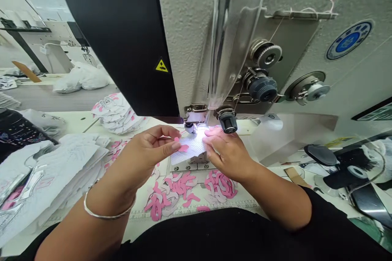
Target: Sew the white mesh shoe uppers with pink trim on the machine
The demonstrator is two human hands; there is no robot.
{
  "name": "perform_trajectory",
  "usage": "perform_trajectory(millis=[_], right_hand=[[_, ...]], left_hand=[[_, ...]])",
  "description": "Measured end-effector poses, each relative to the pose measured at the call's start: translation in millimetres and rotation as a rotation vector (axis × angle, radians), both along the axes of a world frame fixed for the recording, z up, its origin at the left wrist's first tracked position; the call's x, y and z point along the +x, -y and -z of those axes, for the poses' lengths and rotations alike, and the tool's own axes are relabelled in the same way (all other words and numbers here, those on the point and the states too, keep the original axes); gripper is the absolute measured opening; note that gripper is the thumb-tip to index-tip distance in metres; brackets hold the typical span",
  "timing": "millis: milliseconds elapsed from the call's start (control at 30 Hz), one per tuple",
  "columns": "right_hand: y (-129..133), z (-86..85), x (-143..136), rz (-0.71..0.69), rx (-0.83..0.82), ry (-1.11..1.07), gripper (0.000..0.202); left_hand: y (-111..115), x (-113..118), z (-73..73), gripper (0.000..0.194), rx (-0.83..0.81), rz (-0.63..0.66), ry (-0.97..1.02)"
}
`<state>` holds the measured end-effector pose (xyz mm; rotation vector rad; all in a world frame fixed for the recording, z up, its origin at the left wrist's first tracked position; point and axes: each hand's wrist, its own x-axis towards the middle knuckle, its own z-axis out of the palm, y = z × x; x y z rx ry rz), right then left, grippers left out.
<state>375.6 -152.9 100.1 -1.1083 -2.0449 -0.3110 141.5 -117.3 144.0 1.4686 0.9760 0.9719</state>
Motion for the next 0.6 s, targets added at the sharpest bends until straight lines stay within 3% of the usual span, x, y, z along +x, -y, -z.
perform_trajectory(millis=[133, 367, 467, 600], right_hand=[[13, -6.6, -6, -0.15, 0.011, -0.096, 0.013], [24, -12.0, -13, -0.369, -0.076, -0.268, 0.015], [23, -11.5, -11, -0.355, -0.042, -0.262, 0.015], [17, -10.4, -5, -0.158, 0.065, -0.135, 0.013]], left_hand=[[10, 13, 4.1, 0.021, 0.25, 0.002, -0.169], [26, 20, 2.9, 0.009, 0.434, 0.106, -0.203], [28, 20, 3.2, 0.012, 0.443, 0.134, -0.236], [22, 19, 2.6, 0.019, 0.386, -0.022, -0.297]])
